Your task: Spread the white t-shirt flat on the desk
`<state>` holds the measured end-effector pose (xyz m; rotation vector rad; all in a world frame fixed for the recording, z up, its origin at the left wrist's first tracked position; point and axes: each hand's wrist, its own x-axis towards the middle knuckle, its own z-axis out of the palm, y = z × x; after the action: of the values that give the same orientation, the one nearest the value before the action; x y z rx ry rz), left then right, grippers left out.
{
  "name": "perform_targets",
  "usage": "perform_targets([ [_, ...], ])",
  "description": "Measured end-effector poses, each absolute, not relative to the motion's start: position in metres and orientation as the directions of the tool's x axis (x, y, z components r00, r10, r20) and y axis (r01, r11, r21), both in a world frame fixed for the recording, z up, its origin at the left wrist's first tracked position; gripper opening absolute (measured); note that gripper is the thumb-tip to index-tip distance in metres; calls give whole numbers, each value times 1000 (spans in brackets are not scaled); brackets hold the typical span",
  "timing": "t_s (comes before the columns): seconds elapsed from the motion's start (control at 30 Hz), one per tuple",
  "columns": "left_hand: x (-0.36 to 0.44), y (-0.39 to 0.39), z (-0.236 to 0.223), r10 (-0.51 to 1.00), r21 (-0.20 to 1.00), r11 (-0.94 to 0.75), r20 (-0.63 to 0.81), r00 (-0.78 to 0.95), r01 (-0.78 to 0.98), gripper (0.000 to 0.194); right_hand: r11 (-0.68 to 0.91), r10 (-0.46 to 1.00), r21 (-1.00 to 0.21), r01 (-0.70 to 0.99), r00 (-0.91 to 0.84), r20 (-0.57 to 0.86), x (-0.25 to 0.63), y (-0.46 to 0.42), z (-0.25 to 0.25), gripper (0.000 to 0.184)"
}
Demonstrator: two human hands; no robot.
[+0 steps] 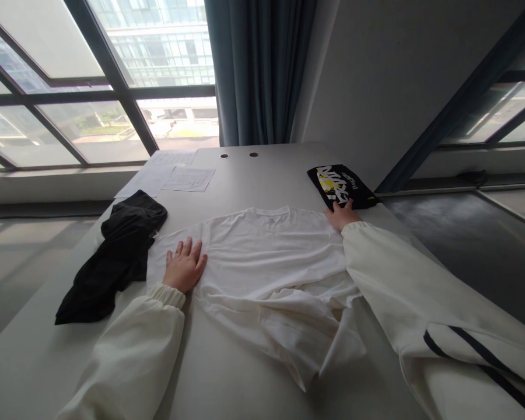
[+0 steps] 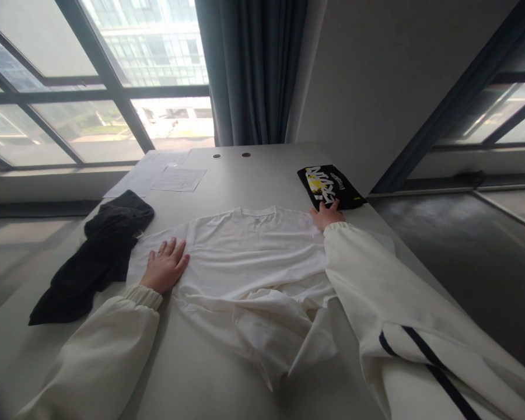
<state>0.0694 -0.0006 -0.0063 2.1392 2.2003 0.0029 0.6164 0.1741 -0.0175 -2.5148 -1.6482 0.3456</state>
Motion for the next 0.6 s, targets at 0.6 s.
perform_targets([
  [0.6, 68, 2, -10, 998, 54, 37, -61, -34, 998, 64, -267, 921, -304, 914, 336, 199, 636, 203, -40, 70],
])
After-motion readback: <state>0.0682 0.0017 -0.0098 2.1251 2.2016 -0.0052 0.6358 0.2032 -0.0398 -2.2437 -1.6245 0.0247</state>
